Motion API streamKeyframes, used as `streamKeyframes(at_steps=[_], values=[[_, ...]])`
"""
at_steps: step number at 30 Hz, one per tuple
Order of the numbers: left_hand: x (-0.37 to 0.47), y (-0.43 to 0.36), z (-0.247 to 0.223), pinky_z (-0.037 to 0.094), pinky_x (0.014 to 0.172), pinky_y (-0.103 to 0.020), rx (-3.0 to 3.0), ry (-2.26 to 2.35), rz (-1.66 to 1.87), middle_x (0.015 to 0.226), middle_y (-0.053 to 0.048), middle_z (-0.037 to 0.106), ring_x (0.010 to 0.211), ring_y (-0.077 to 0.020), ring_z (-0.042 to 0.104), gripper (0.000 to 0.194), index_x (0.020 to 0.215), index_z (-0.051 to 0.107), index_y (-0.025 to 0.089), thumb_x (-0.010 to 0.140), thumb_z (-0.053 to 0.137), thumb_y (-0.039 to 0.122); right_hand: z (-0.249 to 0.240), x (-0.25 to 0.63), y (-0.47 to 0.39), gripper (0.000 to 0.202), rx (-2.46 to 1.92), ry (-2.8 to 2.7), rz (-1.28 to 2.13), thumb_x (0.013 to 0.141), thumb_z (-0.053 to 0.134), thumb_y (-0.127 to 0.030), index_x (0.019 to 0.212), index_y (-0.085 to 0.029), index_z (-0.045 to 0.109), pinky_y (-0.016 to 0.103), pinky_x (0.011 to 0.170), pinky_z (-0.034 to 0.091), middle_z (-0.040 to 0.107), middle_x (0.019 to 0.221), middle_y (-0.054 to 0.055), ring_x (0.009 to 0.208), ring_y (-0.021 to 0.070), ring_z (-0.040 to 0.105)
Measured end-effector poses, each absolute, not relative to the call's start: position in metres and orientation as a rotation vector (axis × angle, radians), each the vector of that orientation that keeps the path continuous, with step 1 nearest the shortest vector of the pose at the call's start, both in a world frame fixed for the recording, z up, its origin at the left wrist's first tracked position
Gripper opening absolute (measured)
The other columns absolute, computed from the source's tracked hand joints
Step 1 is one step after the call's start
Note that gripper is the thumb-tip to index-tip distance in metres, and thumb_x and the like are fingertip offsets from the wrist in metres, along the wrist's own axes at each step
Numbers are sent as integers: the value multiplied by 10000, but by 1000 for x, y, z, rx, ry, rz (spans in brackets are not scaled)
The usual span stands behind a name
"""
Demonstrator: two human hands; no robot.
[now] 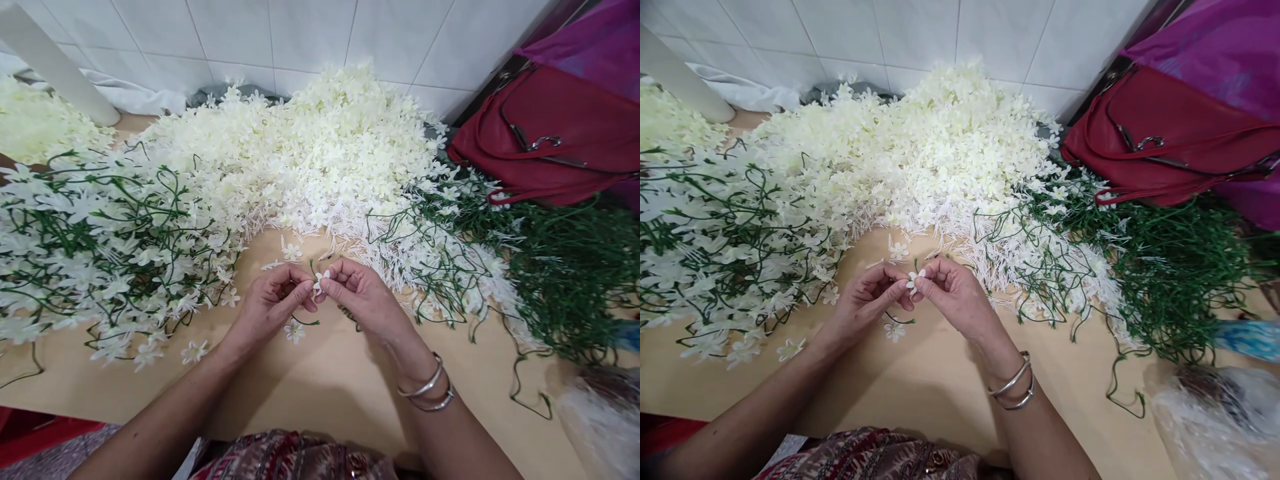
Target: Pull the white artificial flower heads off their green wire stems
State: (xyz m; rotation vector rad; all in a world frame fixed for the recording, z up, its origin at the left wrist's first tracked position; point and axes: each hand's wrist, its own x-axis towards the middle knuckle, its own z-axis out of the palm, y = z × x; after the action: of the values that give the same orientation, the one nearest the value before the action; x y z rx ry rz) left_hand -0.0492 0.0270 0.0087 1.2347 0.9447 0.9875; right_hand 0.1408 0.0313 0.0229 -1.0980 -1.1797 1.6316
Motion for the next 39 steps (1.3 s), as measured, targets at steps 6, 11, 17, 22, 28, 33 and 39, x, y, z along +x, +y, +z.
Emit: streamKeyframes(at_steps=[6,11,17,22,28,33,39], values=[[-52,27,7,612,679,-240,1267,927,919,806,-36,748,672,-133,735,260,893,688,152,958,715,403,21,145,34,394,-1089,-1234,1690,798,840,-541,813,-210,628,299,723,581,697,731,-4,702,154,708],[-49,25,8,598,660,-222,1270,960,940,778,-30,737,652,-124,723,266,878,680,147,960,713,398,18,141,33,356,-1079,-1229,1671,816,831,-500,828,-209,627,300,722,582,671,715,-22,701,146,698],[-48,25,3,580,656,-212,1344,980,940,778,-19,732,649,-117,722,262,874,672,157,976,689,397,18,139,32,349,-1098,-1238,1653,822,824,-491,819,-214,612,298,711,574,662,704,-27,684,142,673],[-46,26,4,576,668,-247,1340,1016,966,734,-14,720,656,-143,721,307,899,657,163,963,689,461,15,137,33,344,-1106,-1249,1586,850,799,-499,837,-215,605,292,721,563,672,729,-23,696,136,666],[-44,27,9,558,723,-268,1310,1012,1007,749,-19,712,701,-146,706,331,926,636,163,983,650,489,17,142,35,373,-1015,-1133,1655,814,839,-500,1000,-232,657,303,812,586,694,842,-19,778,139,703],[-44,26,8,558,710,-262,1300,997,982,756,-21,701,695,-139,694,314,914,635,158,982,659,463,14,141,34,313,-1053,-1128,1650,820,840,-466,902,-223,661,301,813,572,698,812,-22,771,138,696],[-46,26,8,571,705,-254,1332,1004,937,792,-26,700,710,-137,701,296,903,652,160,1001,635,439,14,141,34,327,-1096,-1136,1631,785,858,-477,830,-227,651,307,753,571,700,754,-22,713,144,681]])
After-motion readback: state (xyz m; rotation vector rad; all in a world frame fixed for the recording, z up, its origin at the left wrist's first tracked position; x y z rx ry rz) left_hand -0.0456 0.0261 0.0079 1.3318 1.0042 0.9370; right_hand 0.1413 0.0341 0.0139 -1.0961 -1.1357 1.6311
